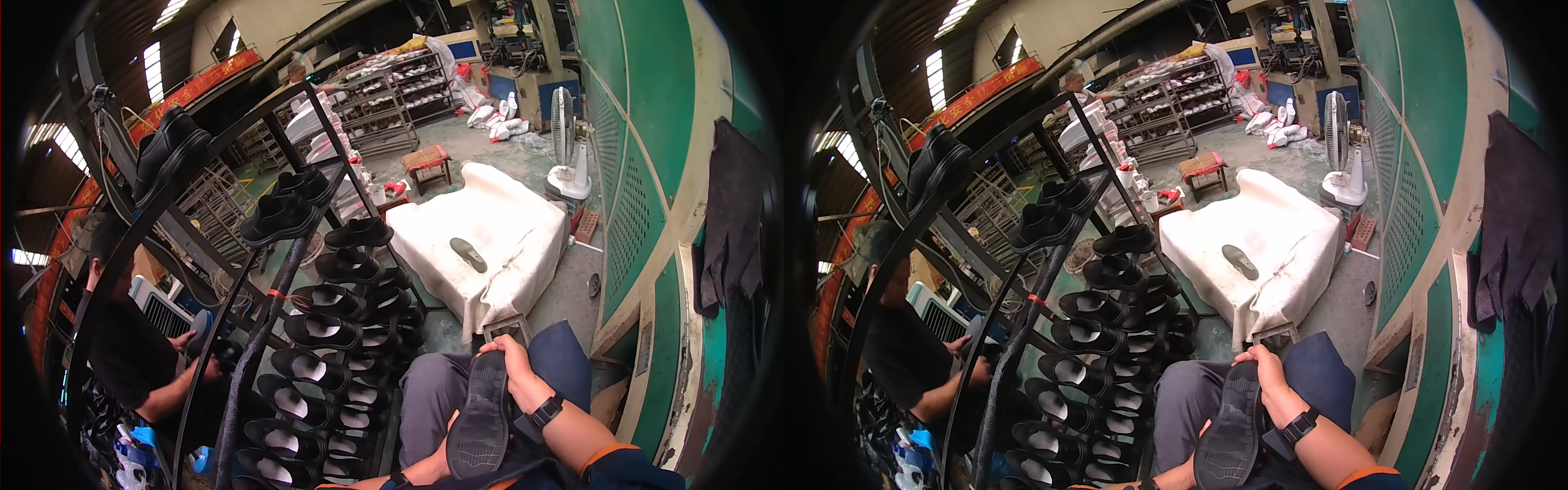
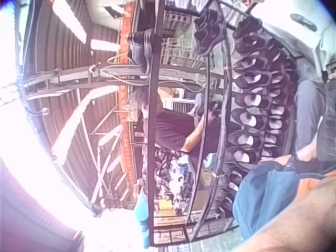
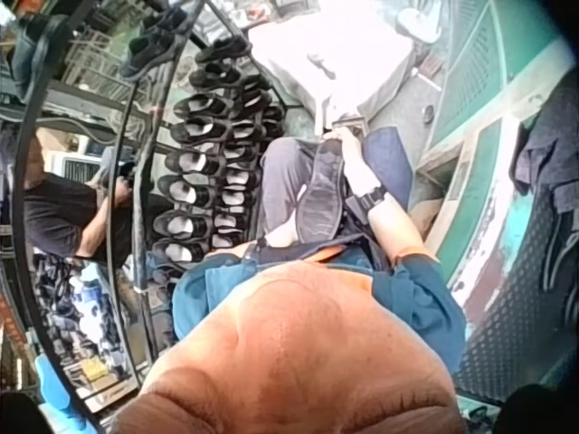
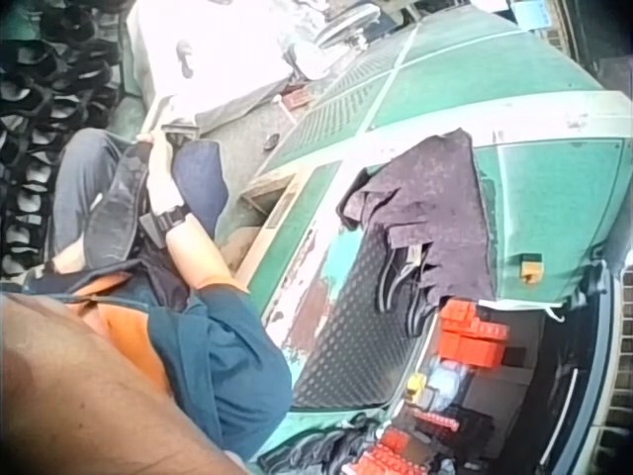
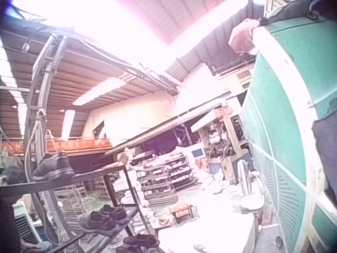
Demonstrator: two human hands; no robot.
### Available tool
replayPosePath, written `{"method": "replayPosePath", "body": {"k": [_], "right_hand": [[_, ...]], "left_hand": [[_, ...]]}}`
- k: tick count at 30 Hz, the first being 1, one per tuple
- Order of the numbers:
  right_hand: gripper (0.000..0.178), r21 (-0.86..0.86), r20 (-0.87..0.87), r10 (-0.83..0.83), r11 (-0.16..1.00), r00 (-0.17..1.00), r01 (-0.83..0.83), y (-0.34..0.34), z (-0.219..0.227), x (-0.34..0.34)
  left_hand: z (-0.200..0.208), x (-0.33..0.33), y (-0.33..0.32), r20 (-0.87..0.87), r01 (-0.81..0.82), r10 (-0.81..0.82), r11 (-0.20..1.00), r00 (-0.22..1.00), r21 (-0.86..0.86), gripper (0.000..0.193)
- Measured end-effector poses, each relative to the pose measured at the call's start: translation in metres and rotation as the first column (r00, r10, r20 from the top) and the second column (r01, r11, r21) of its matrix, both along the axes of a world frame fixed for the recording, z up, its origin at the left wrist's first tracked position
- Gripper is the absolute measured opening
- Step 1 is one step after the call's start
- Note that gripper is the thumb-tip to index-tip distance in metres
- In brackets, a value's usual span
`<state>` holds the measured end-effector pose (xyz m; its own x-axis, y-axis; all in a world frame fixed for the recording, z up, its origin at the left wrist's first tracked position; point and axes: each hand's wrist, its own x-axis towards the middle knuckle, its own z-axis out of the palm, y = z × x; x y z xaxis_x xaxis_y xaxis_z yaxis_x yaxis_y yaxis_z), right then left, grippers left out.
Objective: Insert shoe lasts into finished shoe outsoles/uppers and place them on a rack.
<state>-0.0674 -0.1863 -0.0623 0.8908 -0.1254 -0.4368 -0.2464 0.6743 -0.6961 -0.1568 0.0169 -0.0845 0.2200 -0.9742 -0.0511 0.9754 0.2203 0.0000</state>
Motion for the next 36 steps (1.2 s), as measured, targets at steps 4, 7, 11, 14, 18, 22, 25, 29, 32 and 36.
{"method": "replayPosePath", "body": {"k": [4, 7, 11, 14, 18, 22, 25, 29, 32, 36], "right_hand": [[0.038, -0.009, 0.005, 0.007, 1.0, 1.0, -0.007, 0.0, 0.002, -0.001], [0.038, -0.006, -0.003, 0.01, 1.0, 1.0, -0.01, 0.001, 0.004, -0.002], [0.037, -0.013, 0.002, 0.013, 1.0, 1.0, -0.013, 0.002, 0.007, -0.002], [0.036, -0.013, -0.012, 0.012, 1.0, 1.0, -0.012, 0.002, 0.009, -0.001], [0.036, 0.013, -0.004, 0.02, 1.0, 1.0, -0.02, 0.004, 0.013, -0.002], [0.039, -0.032, 0.012, -0.006, 0.999, 1.0, 0.006, 0.005, 0.013, -0.003], [0.039, -0.008, 0.029, 0.018, 1.0, 0.999, -0.018, 0.004, 0.013, -0.003], [0.04, -0.036, 0.016, 0.036, 0.999, 0.999, -0.035, 0.006, 0.022, -0.005], [0.039, 0.13, -0.07, 0.081, 0.989, 0.994, -0.072, 0.011, 0.036, -0.007], [0.037, 0.156, 0.167, 0.11, 0.978, 0.98, -0.136, 0.016, 0.048, -0.007]], "left_hand": [[-0.007, 0.0, 0.001, -0.022, 0.007, -0.007, 1.0, 1.0, 0.004, 0.085], [-0.007, -0.001, 0.002, -0.034, -0.001, 0.001, 1.0, 0.999, 0.007, 0.085], [-0.006, -0.003, 0.003, -0.043, -0.001, 0.002, 1.0, 0.999, 0.013, 0.085], [-0.005, -0.001, 0.004, -0.019, 0.003, -0.002, 1.0, 1.0, 0.015, 0.084], [-0.004, 0.0, 0.005, -0.123, 0.006, 0.0, 0.999, 0.992, 0.043, 0.08], [0.001, 0.0, 0.008, -0.156, 0.012, 0.014, 0.985, 0.988, 0.17, 0.075], [0.0, -0.003, 0.007, -0.068, -0.016, 0.034, 0.968, 0.997, 0.251, 0.074], [-0.013, -0.001, 0.006, -0.097, -0.003, 0.021, 0.983, 0.995, 0.185, 0.078], [-0.017, 0.0, 0.012, -0.221, -0.06, 0.059, 0.998, 0.973, 0.004, 0.083], [0.008, -0.008, 0.028, -0.306, -0.032, 0.09, 0.981, 0.948, 0.189, 0.096]]}}
